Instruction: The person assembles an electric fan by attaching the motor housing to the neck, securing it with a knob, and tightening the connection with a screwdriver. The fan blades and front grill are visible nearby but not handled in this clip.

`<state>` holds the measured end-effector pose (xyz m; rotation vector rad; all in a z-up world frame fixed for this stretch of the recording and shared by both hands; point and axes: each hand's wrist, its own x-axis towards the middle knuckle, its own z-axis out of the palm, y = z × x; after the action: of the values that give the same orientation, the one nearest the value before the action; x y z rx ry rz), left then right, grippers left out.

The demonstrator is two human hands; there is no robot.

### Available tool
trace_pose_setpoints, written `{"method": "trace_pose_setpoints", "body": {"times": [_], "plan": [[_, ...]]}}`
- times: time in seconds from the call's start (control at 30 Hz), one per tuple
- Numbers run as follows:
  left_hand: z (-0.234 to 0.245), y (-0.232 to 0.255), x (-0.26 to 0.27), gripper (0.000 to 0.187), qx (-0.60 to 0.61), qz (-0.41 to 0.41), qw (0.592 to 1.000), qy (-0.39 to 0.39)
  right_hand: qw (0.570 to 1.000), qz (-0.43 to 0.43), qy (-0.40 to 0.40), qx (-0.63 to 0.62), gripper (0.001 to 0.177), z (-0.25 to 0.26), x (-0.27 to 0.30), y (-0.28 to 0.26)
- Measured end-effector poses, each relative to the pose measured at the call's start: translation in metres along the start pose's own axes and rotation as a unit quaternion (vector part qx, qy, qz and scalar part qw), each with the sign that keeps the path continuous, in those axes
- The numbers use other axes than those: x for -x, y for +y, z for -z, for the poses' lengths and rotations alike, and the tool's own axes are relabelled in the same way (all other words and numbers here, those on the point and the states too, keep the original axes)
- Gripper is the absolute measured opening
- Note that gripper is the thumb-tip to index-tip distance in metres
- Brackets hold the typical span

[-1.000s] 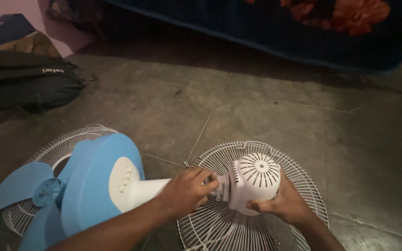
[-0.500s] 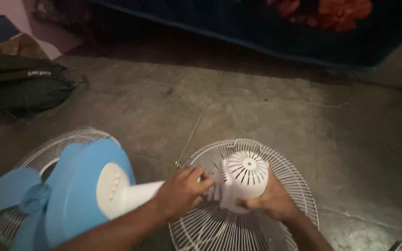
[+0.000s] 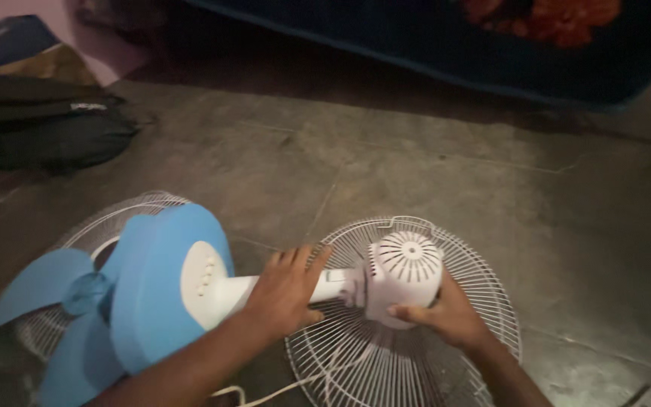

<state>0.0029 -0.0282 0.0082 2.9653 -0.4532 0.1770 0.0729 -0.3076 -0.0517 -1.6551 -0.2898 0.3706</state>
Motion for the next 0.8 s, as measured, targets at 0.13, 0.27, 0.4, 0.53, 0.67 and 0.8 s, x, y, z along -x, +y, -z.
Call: {"method": "trace_pose_setpoints", "body": {"times": [0.13,0.27,0.4,0.53,0.67,0.8], "plan": [[-0.002,0.002,0.056,0.095,-0.130,0.049,0.988,0.071,0.995,0.032,0.018,0.091,0.098,0.004,0.005,0.008],[-0.016,-0.001,0.076,0.073,-0.208,0.108,0.953,0.194,0.989,0.064,0.050,0.123,0.102,-0.006,0.009,0.010],[-0.024,-0.019,0.062,0.060,-0.141,0.117,0.972,0.144,0.980,0.053,0.124,0.144,0.115,-0.022,0.015,0.005],[-0.027,-0.030,0.052,0.049,-0.066,0.101,0.983,0.141,0.965,0.032,0.171,0.195,0.113,-0.030,0.016,-0.003],[-0.021,-0.032,0.052,0.057,-0.061,0.085,0.982,0.160,0.973,0.042,0.153,0.169,0.102,-0.037,0.022,-0.012],[-0.011,-0.027,0.048,0.071,-0.042,0.099,0.985,0.133,0.979,0.015,0.148,0.143,0.100,-0.038,0.022,-0.019]]}}
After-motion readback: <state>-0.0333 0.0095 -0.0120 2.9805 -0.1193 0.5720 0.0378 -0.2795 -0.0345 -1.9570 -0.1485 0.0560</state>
